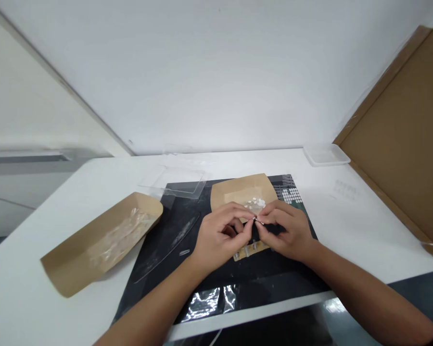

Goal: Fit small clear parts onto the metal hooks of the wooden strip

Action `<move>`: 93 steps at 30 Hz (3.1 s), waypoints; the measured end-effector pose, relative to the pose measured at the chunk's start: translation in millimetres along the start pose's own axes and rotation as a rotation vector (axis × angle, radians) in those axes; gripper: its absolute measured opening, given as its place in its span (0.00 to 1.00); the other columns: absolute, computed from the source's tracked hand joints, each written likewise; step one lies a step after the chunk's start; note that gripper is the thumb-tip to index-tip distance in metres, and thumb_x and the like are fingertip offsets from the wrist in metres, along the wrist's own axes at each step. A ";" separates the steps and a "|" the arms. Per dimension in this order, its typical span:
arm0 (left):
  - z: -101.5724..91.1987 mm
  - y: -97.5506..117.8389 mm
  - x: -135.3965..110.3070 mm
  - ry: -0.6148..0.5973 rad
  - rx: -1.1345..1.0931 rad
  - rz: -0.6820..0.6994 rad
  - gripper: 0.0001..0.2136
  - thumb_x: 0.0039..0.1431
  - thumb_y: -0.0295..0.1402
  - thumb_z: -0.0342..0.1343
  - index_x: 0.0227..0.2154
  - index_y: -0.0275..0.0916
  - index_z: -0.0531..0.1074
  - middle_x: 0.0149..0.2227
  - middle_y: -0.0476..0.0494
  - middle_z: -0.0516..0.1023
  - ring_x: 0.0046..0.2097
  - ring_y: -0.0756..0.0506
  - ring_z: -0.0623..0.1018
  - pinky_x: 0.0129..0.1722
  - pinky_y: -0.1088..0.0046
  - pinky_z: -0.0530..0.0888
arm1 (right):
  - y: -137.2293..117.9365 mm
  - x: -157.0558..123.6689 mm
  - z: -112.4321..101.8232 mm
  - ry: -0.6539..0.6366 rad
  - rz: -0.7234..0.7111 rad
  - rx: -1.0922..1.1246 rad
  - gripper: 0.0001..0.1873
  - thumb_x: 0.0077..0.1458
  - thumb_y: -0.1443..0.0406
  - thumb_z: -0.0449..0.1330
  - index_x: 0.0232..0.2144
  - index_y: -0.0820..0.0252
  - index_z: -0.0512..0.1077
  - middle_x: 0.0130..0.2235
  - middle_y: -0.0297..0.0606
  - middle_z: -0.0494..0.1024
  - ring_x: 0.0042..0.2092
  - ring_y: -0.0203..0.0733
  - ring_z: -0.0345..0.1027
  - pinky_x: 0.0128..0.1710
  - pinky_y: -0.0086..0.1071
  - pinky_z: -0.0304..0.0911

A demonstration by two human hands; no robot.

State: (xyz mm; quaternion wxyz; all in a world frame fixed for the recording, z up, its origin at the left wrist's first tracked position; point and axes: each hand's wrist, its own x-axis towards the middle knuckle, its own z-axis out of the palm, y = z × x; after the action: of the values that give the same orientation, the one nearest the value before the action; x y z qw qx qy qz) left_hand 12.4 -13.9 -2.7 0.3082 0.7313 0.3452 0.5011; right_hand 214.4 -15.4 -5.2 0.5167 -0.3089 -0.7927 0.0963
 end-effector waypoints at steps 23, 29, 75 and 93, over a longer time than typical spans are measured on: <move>3.4 11.8 -0.3 0.107 0.171 0.037 0.04 0.58 0.24 0.64 0.32 0.38 0.81 0.32 0.45 0.81 0.29 0.51 0.79 0.22 0.81 0.77 | 0.2 -2.7 -7.2 -0.133 -0.175 -0.371 0.05 0.68 0.65 0.64 0.37 0.54 0.73 0.35 0.31 0.84 0.31 0.35 0.75 0.32 0.34 0.63; 4.3 9.6 -0.8 0.136 0.217 0.098 0.04 0.58 0.22 0.64 0.31 0.36 0.80 0.32 0.44 0.81 0.30 0.50 0.80 0.23 0.80 0.78 | 0.2 -2.3 -7.3 -0.149 -0.181 -0.364 0.05 0.68 0.66 0.65 0.36 0.56 0.74 0.35 0.33 0.85 0.32 0.36 0.75 0.32 0.34 0.64; 1.4 10.3 -2.3 0.068 -0.262 -0.161 0.06 0.61 0.23 0.65 0.36 0.39 0.84 0.32 0.46 0.82 0.21 0.52 0.79 0.18 0.78 0.79 | 0.5 -0.5 -2.8 -0.091 0.247 0.264 0.05 0.65 0.63 0.68 0.36 0.55 0.77 0.34 0.33 0.82 0.35 0.37 0.77 0.35 0.32 0.71; -0.1 10.8 -0.7 0.071 -0.011 -0.158 0.04 0.59 0.26 0.66 0.35 0.38 0.84 0.34 0.46 0.81 0.24 0.52 0.80 0.18 0.81 0.75 | 0.3 -1.1 -4.8 -0.136 0.361 0.290 0.08 0.64 0.61 0.69 0.33 0.57 0.78 0.32 0.33 0.80 0.32 0.35 0.72 0.33 0.31 0.66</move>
State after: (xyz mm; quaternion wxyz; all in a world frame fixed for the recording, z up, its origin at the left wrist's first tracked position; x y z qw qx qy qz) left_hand 14.2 -20.6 5.6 0.3384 0.6816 0.4099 0.5028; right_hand 219.1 -16.6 -4.1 0.4755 -0.3612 -0.7354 0.3205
